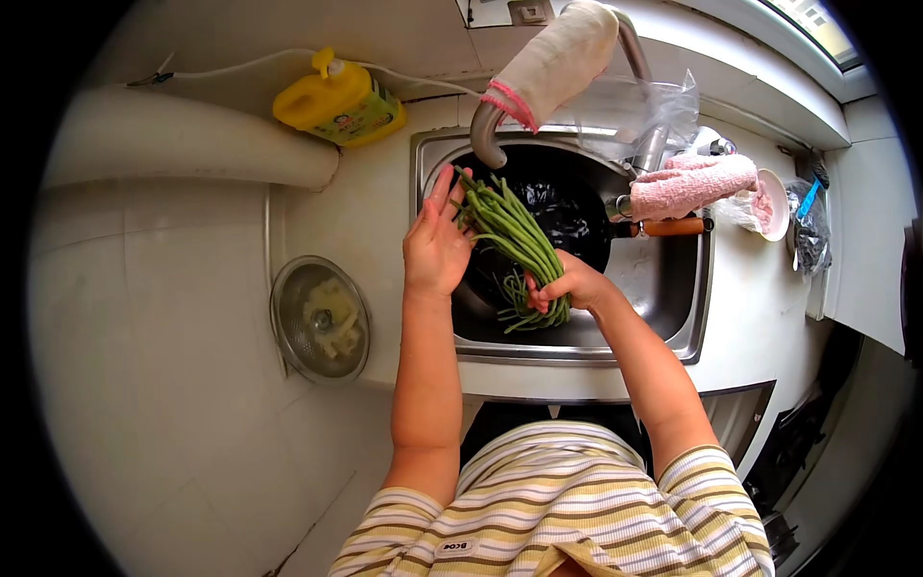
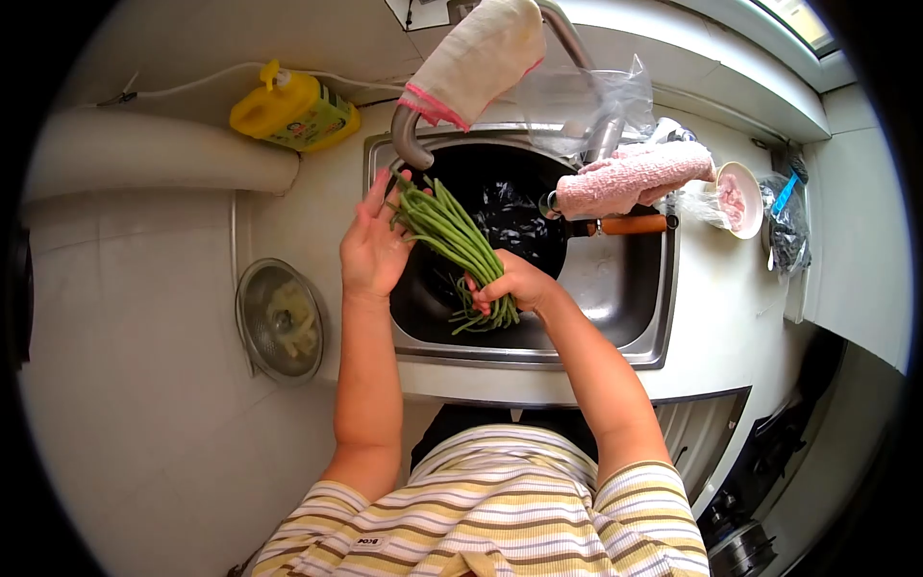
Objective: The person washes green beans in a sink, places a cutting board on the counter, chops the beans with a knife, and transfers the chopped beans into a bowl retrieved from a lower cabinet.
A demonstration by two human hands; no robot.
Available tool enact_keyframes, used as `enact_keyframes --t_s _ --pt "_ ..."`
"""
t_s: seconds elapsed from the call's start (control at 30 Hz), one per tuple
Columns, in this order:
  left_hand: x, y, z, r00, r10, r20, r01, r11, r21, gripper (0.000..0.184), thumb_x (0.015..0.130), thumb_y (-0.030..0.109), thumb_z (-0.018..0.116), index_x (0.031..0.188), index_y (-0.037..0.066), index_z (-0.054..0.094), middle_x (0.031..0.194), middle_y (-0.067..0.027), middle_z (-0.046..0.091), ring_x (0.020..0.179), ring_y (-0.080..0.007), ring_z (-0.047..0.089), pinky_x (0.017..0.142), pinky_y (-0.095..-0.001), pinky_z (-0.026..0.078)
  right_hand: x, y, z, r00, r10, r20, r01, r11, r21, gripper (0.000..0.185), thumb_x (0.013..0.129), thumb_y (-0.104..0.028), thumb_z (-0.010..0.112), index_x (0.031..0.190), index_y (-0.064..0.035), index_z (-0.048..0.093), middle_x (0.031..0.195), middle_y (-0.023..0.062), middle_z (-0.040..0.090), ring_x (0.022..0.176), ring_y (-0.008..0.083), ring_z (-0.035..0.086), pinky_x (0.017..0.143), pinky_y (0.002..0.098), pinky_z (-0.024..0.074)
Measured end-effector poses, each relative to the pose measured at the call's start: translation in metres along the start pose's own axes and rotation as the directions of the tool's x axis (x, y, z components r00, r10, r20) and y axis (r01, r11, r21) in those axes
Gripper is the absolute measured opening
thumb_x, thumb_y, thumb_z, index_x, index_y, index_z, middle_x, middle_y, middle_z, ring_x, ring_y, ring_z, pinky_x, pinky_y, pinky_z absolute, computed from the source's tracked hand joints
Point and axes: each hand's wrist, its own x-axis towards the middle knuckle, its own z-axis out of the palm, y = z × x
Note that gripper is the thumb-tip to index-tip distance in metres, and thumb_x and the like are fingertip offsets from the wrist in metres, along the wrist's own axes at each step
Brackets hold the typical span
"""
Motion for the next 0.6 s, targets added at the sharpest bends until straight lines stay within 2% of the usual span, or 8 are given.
enact_keyframes --t_s 0.17,0.2,0.23,0.33,0.37,0.4,0.43,0.6 --pt "-0.009 -0.045 -0.046 0.914 -0.196 -0.355 0.121 0.968 -0.221 0.068 0.09 0.054 0.043 0.14 0.009 0.032 0.137 -0.0107 0.041 0.113 -0.0286 0.048 0.1 -0.0414 0.032 0.004 0.003 -0.001 1.0 0.013 -0.014 -0.012 0.992 0.124 0.024 0.058 -0.001 0.065 0.078 0.0019 0.054 0.062 0.0108 0.054 0.051 0.0215 0.054 0.054 0.0323 0.046" --pt "-0.016 -0.075 -0.095 0.962 -0.269 0.045 0.269 0.909 -0.319 0.063 0.088 0.058 0.042 0.127 0.008 0.048 0.121 -0.0094 0.053 0.112 -0.0247 0.048 0.098 -0.0396 0.033 0.008 0.001 0.0 0.999 0.021 -0.033 -0.014 0.979 0.205 0.022 0.059 0.0 0.064 0.079 0.0018 0.054 0.061 0.0106 0.053 0.051 0.0208 0.054 0.052 0.0321 0.0455" --pt "-0.029 -0.083 -0.06 0.916 -0.378 -0.135 0.329 0.901 -0.284 0.07 0.084 0.061 0.046 0.122 0.003 0.049 0.109 -0.0138 0.058 0.102 -0.0294 0.053 0.094 -0.0424 0.038 0.012 0.0 -0.003 1.0 0.016 -0.003 -0.016 0.985 0.173 0.02 0.06 0.0 0.063 0.077 0.002 0.054 0.061 0.011 0.053 0.051 0.0208 0.053 0.052 0.0325 0.0448" --pt "-0.033 -0.126 -0.074 0.843 -0.201 0.499 0.478 0.705 -0.524 0.079 0.079 0.064 0.051 0.126 0.0 0.046 0.111 -0.0185 0.056 0.103 -0.0312 0.053 0.092 -0.0425 0.042 0.021 -0.001 0.0 0.999 0.041 0.015 -0.043 0.968 0.249 0.019 0.06 0.0 0.062 0.077 0.0026 0.054 0.06 0.0115 0.052 0.052 0.0207 0.053 0.051 0.0326 0.0447" --pt "-0.038 -0.129 -0.072 0.843 -0.196 0.501 0.477 0.704 -0.526 0.079 0.079 0.064 0.051 0.126 0.0 0.046 0.111 -0.0185 0.056 0.103 -0.0312 0.053 0.092 -0.0425 0.042 0.022 -0.003 0.0 0.999 0.039 0.013 -0.041 0.969 0.245 0.018 0.061 0.001 0.061 0.077 0.0034 0.054 0.06 0.0117 0.052 0.052 0.021 0.053 0.051 0.033 0.0447" --pt "-0.043 -0.113 -0.046 0.935 -0.354 -0.033 0.288 0.809 -0.513 0.081 0.077 0.066 0.052 0.124 0.001 0.047 0.107 -0.0172 0.056 0.102 -0.03 0.054 0.091 -0.041 0.043 0.024 -0.01 -0.001 0.999 0.037 0.013 -0.039 0.972 0.233 0.018 0.061 0.001 0.061 0.077 0.0034 0.054 0.06 0.0117 0.052 0.052 0.021 0.053 0.051 0.033 0.0447" --pt "-0.047 -0.104 -0.031 0.741 -0.362 -0.566 0.148 0.909 -0.389 0.082 0.075 0.068 0.053 0.123 0.001 0.047 0.104 -0.016 0.057 0.1 -0.0287 0.055 0.089 -0.0394 0.044 0.024 -0.017 0.001 0.999 0.032 0.019 -0.036 0.972 0.234 0.017 0.062 0.002 0.061 0.077 0.0038 0.054 0.061 0.0119 0.053 0.053 0.0215 0.054 0.051 0.0331 0.0448" --pt "-0.055 -0.091 -0.041 0.91 -0.415 0.01 0.392 0.85 -0.352 0.078 0.072 0.062 0.063 0.115 -0.001 0.05 0.1 -0.0092 0.058 0.092 -0.022 0.058 0.082 -0.0328 0.046 0.035 -0.038 0.017 0.963 0.187 -0.196 -0.205 0.976 -0.075 0.015 0.064 -0.001 0.062 0.078 0.0057 0.057 0.061 0.0135 0.055 0.053 0.02 0.055 0.047 0.0318 0.0452"
